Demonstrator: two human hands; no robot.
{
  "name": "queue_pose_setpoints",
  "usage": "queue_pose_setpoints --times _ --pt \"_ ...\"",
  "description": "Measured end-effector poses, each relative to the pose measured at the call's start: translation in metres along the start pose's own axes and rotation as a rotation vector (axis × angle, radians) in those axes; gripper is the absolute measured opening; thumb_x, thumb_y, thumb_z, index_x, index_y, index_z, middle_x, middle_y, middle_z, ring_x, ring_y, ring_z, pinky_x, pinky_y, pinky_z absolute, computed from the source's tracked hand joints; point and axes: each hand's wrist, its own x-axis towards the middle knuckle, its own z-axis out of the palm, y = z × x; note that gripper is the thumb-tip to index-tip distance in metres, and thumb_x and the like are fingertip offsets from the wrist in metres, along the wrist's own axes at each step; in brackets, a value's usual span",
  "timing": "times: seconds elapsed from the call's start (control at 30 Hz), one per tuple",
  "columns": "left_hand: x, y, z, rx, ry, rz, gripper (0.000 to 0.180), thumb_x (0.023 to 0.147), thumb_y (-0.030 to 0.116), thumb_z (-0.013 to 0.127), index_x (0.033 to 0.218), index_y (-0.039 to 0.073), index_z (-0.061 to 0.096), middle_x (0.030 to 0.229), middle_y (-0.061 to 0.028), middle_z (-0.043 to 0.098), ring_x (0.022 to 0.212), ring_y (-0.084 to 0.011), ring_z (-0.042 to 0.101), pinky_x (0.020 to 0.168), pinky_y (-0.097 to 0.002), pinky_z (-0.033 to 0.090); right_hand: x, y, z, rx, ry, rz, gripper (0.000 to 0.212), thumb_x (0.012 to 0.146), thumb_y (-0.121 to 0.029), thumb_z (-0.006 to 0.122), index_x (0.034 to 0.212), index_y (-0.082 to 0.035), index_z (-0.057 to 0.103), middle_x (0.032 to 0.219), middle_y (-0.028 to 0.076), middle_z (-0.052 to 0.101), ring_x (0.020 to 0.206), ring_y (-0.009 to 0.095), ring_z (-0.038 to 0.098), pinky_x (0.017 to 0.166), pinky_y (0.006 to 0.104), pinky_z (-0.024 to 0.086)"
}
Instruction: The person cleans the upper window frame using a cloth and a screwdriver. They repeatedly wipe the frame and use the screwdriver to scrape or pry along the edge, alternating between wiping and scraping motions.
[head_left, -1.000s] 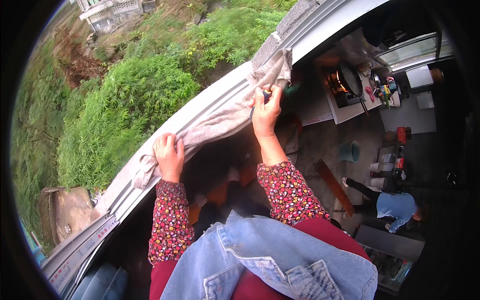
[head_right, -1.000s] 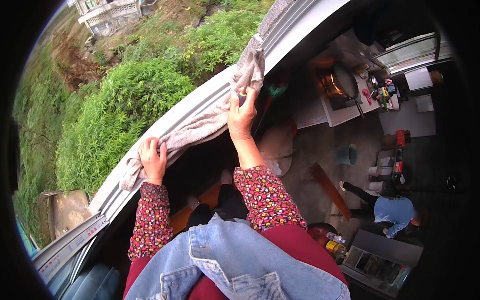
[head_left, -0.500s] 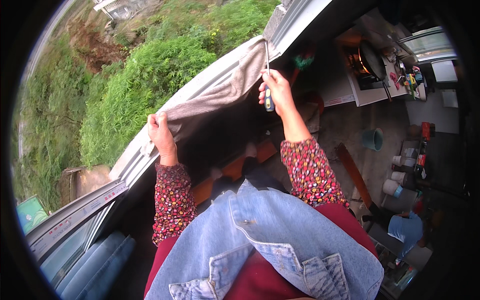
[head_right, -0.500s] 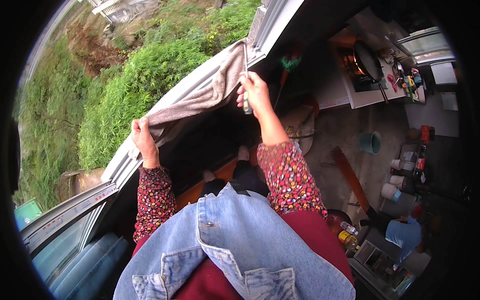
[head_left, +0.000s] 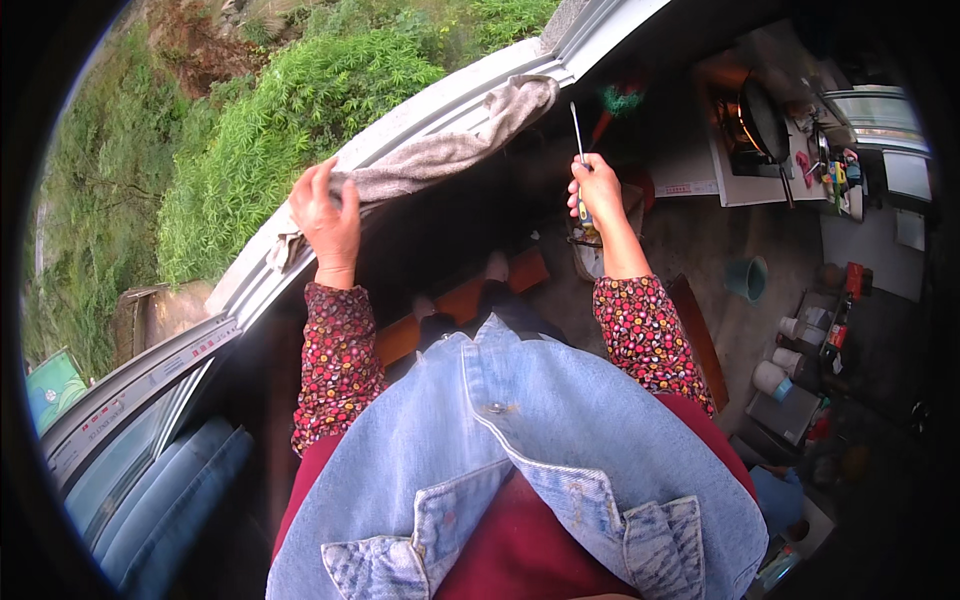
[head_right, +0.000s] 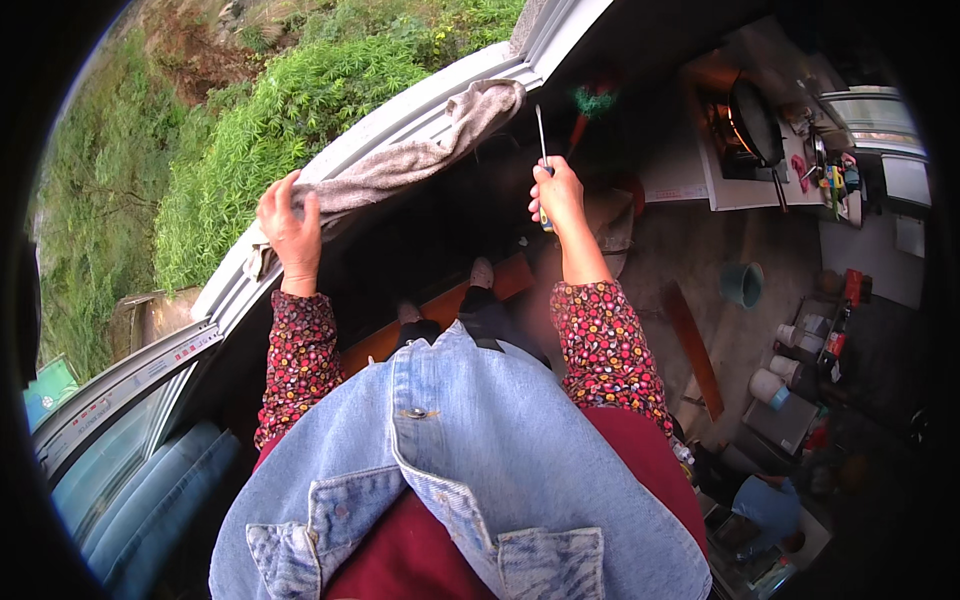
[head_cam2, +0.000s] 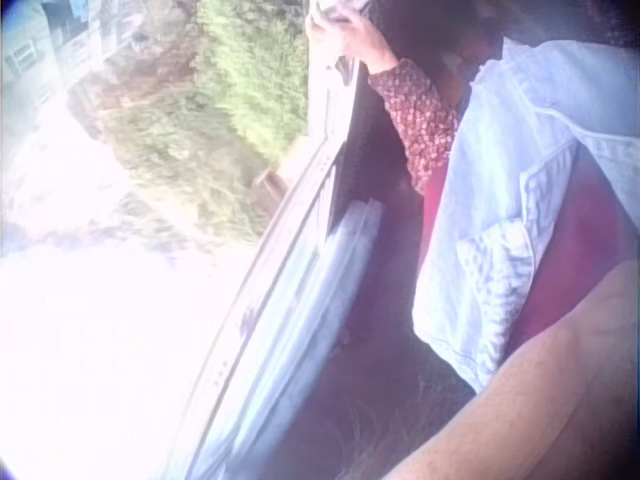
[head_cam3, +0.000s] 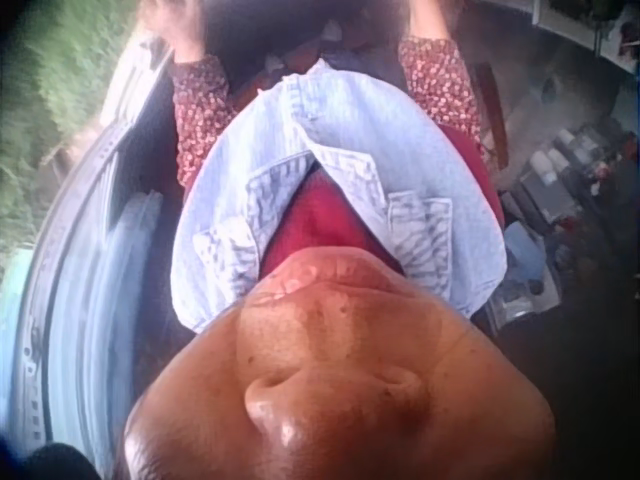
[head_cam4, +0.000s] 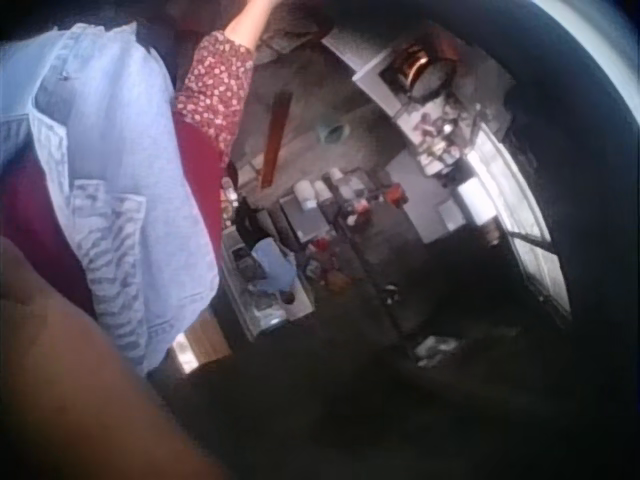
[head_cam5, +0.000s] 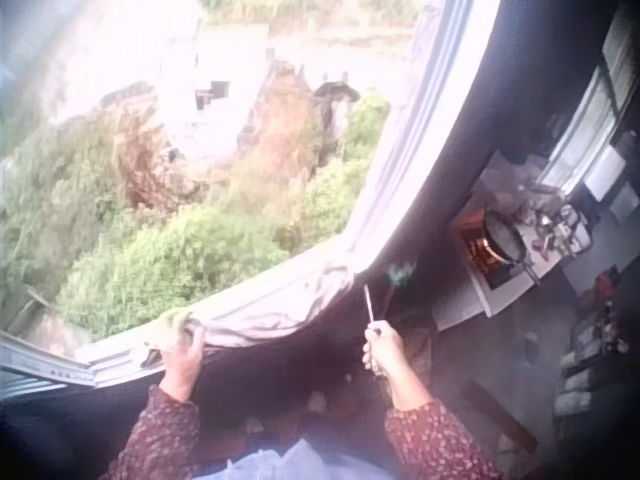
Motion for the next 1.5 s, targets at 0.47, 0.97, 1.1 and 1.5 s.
queue_pose_setpoints --times 0.47,0.97,1.1,1.5 --pt "-0.005 0.066 0.069 0.074 -0.522 0.452 0.052 0.072 0.025 0.081 0.119 0.022 0.062 0.133 -0.0054 0.05 0.134 -0.029 0.04 0.113 -0.0557 0.025 -0.011 0.045 0.027 0.222 -0.351 0.038 0.021 0.095 -0.021 0.064 0.112 -0.008 0.062 0.067 0.001 0.057 0.048 0.011 0.054 0.043 0.0271 0.047" --pt "0.033 0.075 0.068 -0.413 -0.452 0.075 0.016 0.08 0.012 0.064 0.096 0.011 0.062 0.11 -0.0054 0.062 0.107 -0.032 0.056 0.093 -0.0453 0.043 -0.059 0.019 0.019 0.681 -0.488 -0.113 0.024 0.097 -0.017 0.062 0.119 -0.006 0.06 0.072 0.004 0.059 0.053 0.012 0.057 0.047 0.0269 0.05" --pt "0.054 0.101 0.055 -0.419 -0.443 0.244 0.047 0.078 0.02 0.069 0.122 0.007 0.057 0.121 -0.017 0.058 0.117 -0.0382 0.054 0.097 -0.0474 0.044 -0.063 0.012 0.028 0.663 -0.512 -0.149 0.025 0.097 -0.016 0.062 0.12 -0.005 0.06 0.072 0.004 0.059 0.054 0.012 0.057 0.047 0.026 0.05" --pt "0.003 0.096 0.125 -0.113 -0.511 0.278 0.042 0.074 0.023 0.079 0.112 0.016 0.064 0.108 -0.0073 0.059 0.109 -0.0296 0.055 0.091 -0.042 0.046 -0.06 0.04 0.001 0.313 -0.334 -0.037 0.025 0.096 -0.02 0.063 0.119 -0.008 0.061 0.07 0.002 0.059 0.05 0.011 0.057 0.043 0.0267 0.049"
